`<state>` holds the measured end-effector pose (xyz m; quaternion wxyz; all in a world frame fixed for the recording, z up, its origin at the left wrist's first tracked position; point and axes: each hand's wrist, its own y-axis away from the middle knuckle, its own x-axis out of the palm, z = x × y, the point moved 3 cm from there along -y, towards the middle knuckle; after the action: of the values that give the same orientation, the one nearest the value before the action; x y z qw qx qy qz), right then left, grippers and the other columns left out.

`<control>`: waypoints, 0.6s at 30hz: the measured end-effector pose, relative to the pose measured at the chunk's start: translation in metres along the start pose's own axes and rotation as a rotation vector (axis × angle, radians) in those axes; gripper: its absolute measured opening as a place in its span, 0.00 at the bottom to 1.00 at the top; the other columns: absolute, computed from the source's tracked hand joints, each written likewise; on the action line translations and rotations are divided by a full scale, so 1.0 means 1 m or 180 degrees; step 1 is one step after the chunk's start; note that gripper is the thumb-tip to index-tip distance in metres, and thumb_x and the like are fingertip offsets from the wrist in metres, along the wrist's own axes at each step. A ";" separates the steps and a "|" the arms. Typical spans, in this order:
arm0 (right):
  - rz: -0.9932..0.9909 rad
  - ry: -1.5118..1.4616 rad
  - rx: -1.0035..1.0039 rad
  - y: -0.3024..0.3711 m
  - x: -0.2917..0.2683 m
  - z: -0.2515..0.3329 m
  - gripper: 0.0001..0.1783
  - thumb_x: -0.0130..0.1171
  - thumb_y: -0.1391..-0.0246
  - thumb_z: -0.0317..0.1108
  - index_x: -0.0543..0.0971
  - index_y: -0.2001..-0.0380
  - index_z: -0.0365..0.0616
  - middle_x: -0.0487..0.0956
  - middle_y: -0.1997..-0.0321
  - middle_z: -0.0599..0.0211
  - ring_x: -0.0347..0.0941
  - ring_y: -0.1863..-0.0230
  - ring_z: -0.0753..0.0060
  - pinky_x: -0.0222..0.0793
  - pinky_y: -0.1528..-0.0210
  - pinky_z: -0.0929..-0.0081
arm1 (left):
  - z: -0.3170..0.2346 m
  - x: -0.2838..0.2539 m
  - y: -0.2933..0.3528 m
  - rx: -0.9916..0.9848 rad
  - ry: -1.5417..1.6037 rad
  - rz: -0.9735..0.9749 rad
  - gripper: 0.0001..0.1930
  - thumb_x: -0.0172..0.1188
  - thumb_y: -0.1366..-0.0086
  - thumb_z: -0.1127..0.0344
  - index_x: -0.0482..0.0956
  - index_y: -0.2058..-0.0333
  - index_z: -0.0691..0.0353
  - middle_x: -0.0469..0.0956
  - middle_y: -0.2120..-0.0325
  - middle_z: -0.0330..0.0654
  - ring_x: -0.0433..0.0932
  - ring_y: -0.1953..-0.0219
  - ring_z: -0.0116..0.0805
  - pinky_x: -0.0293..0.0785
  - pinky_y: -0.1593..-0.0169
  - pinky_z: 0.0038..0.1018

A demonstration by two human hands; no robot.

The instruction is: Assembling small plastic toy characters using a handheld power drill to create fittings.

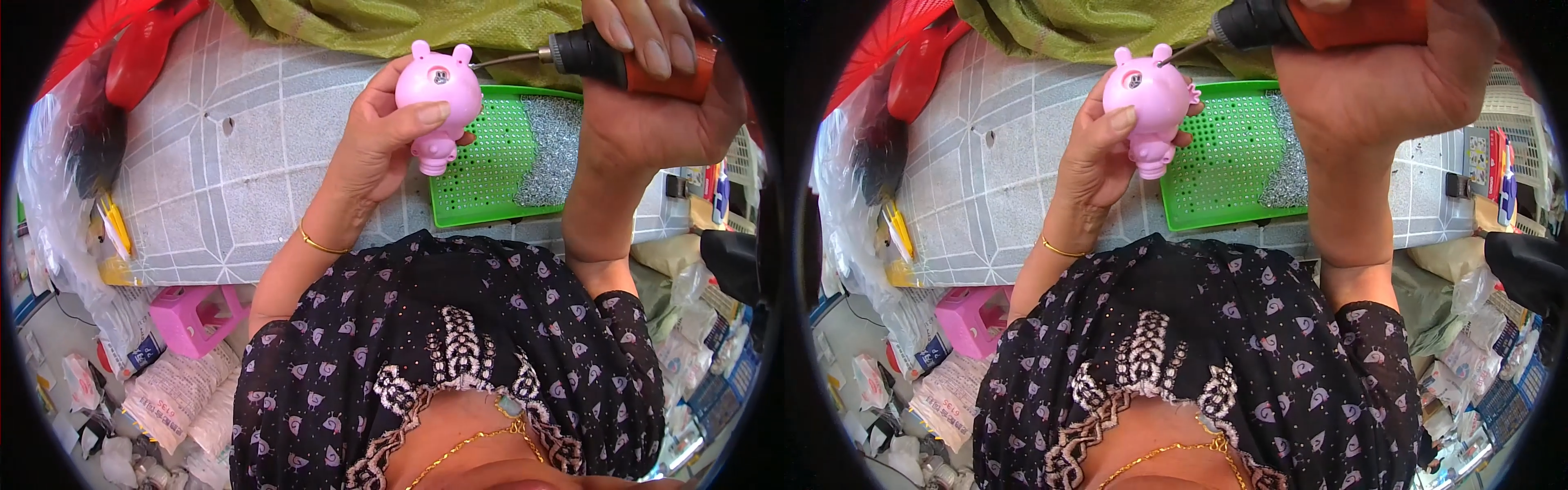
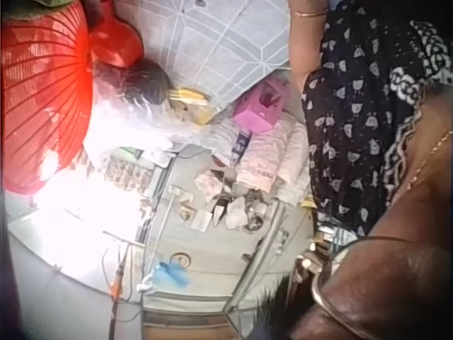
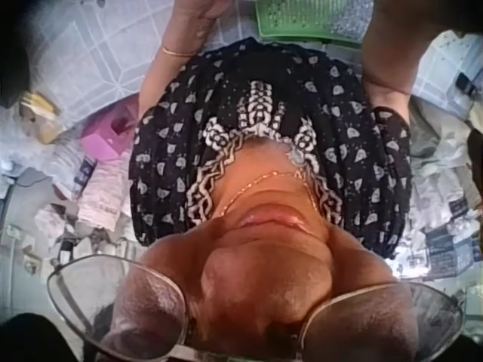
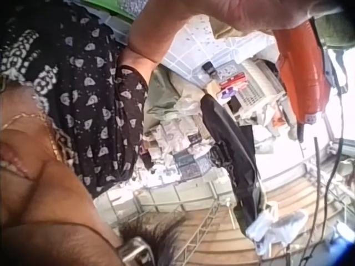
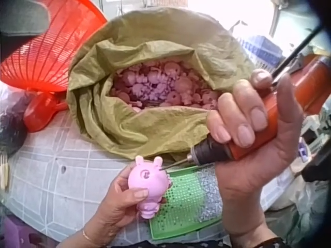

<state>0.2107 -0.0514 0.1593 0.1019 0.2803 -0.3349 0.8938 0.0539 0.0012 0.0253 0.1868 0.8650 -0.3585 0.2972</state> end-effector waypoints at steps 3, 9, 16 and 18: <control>-0.0029 0.0093 -0.0038 0.000 0.003 -0.004 0.16 0.45 0.30 0.44 0.73 0.56 0.43 0.69 0.76 0.74 0.67 0.78 0.77 0.67 0.71 0.74 | -0.002 0.000 0.001 -0.0057 0.0320 -0.0017 0.32 0.71 0.46 0.72 0.67 0.42 0.63 0.76 0.53 0.47 0.80 0.56 0.38 0.85 0.54 0.39; -0.0208 -0.0026 -0.0039 0.006 0.006 -0.007 0.15 0.45 0.30 0.44 0.72 0.58 0.44 0.69 0.76 0.74 0.65 0.78 0.79 0.66 0.71 0.75 | -0.002 0.004 0.004 -0.0002 0.0303 -0.0065 0.33 0.71 0.46 0.74 0.67 0.42 0.64 0.77 0.54 0.47 0.81 0.56 0.36 0.85 0.54 0.35; -0.0378 0.0144 -0.0108 0.008 0.010 -0.011 0.14 0.46 0.30 0.44 0.71 0.57 0.44 0.67 0.76 0.75 0.64 0.79 0.79 0.65 0.71 0.77 | -0.004 0.005 0.005 0.0063 0.0346 -0.0082 0.32 0.72 0.46 0.74 0.68 0.43 0.64 0.77 0.54 0.47 0.81 0.56 0.36 0.85 0.54 0.36; -0.0387 0.0150 -0.0119 0.008 0.010 -0.011 0.14 0.47 0.31 0.44 0.71 0.57 0.44 0.67 0.76 0.75 0.64 0.79 0.79 0.65 0.71 0.77 | -0.004 0.005 0.005 0.0056 0.0311 -0.0095 0.33 0.72 0.46 0.74 0.68 0.43 0.64 0.77 0.54 0.47 0.81 0.56 0.36 0.84 0.53 0.36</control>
<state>0.1947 -0.0503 0.1532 0.1691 0.2770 -0.3315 0.8859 0.0514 -0.0026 0.0321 0.2009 0.8564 -0.3333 0.3394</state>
